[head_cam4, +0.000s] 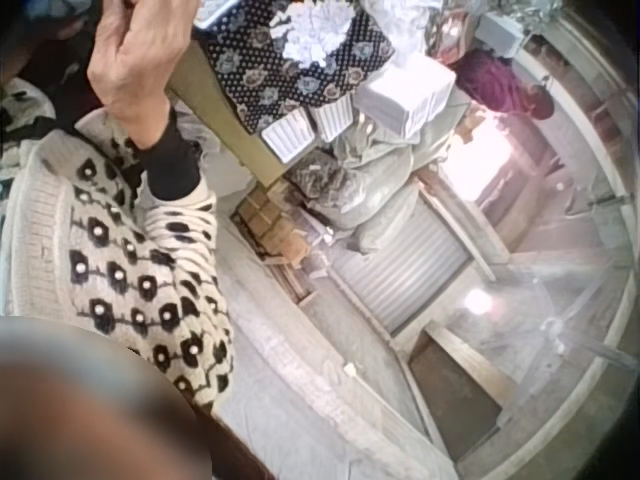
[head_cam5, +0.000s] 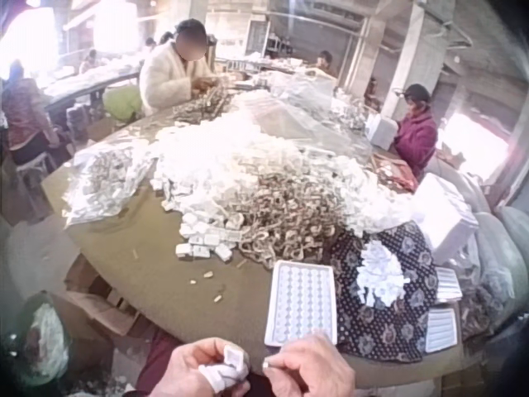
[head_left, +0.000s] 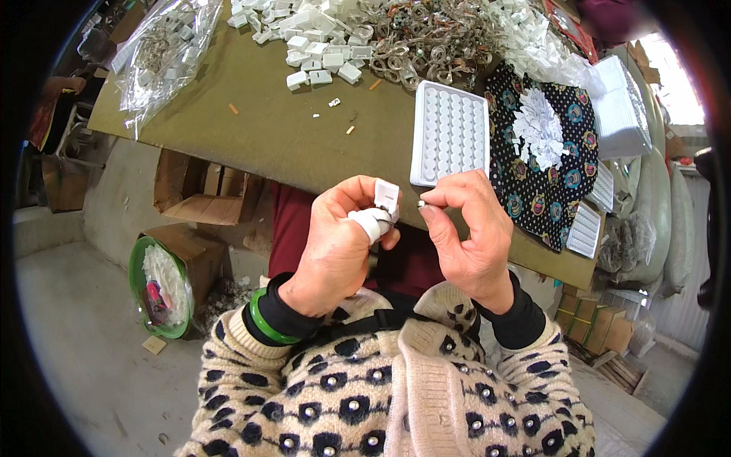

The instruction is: The person repeatedly picks small white plastic housings and metal clips from a table, inserts the clips into the housings, and places the assembled units into a white tray. The person handles items one at a time and continues the cycle throughout the clip.

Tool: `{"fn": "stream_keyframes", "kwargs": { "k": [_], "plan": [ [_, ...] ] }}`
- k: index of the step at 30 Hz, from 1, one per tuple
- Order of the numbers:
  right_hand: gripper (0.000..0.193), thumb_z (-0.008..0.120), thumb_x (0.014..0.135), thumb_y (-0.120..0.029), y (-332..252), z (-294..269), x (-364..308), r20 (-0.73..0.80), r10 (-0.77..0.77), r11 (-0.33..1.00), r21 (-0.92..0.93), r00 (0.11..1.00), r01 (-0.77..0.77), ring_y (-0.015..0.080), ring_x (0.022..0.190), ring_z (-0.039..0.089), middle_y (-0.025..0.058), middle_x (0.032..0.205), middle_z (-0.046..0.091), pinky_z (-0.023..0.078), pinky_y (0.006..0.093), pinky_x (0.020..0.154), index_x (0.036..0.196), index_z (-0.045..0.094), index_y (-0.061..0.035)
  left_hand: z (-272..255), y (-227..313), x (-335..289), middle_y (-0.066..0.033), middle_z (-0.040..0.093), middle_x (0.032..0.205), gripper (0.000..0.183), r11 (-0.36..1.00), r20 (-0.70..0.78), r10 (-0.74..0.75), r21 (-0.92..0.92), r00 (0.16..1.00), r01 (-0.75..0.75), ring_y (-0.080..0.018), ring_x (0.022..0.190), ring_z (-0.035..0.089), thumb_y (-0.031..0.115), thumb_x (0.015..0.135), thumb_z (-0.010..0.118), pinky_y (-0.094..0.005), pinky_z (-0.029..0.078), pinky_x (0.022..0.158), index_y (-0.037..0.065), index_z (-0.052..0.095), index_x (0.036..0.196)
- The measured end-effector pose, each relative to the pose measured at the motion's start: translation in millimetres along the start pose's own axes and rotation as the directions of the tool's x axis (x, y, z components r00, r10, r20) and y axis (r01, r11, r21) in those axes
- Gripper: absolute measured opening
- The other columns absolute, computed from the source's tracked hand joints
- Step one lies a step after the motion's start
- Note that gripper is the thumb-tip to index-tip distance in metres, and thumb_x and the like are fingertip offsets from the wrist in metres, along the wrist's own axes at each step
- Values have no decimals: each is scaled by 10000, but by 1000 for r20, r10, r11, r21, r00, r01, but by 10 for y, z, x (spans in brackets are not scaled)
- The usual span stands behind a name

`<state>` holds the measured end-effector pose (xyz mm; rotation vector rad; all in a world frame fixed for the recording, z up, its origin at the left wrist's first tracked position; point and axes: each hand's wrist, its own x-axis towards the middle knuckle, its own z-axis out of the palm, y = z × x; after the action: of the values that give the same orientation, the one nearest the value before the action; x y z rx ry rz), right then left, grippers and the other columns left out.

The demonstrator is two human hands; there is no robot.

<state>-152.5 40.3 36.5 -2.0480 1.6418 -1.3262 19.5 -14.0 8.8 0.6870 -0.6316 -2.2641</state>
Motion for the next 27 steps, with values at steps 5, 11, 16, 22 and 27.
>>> {"fn": "stream_keyframes", "kwargs": {
  "k": [5,11,16,22,27],
  "plan": [
    [219,719,734,58,8,26,-45,-6,-91,994,-63,996,90,280,757,548,101,872,590,449,373,665,914,622,-22,95,-40,-5,-98,674,1048,311,999,-61,1,40,998,2,-171,918,679,-29,881,629,-315,608,758,-26,633,1192],
    [274,736,676,53,18,7,-39,42,-209,939,-271,977,212,277,774,561,95,872,587,452,379,675,923,637,-11,113,-46,-18,-122,691,975,308,997,-49,-25,71,998,28,-177,791,697,-26,876,660,-287,605,659,-43,644,1183],
    [284,734,670,60,-7,-26,-48,87,-244,905,-337,966,259,283,784,573,103,875,591,454,379,671,935,650,-2,101,-58,-11,-131,693,958,324,998,-59,-39,55,997,42,-182,775,701,-21,868,675,-290,604,654,-45,640,1190],
    [275,725,689,1,43,-99,-61,78,-184,960,-202,980,196,278,775,545,96,887,577,422,390,681,949,634,7,105,-35,-13,-119,688,970,331,997,-73,-61,47,996,64,-187,790,702,-10,874,673,-304,608,661,-48,629,1200],
    [332,738,676,4,105,-203,-59,129,-111,905,-398,985,154,275,835,541,89,921,558,421,390,722,991,634,-7,130,-29,-20,-106,688,957,319,1000,-45,-17,7,999,18,-187,788,696,6,873,683,-319,609,669,-45,633,1185]
  ]
}}
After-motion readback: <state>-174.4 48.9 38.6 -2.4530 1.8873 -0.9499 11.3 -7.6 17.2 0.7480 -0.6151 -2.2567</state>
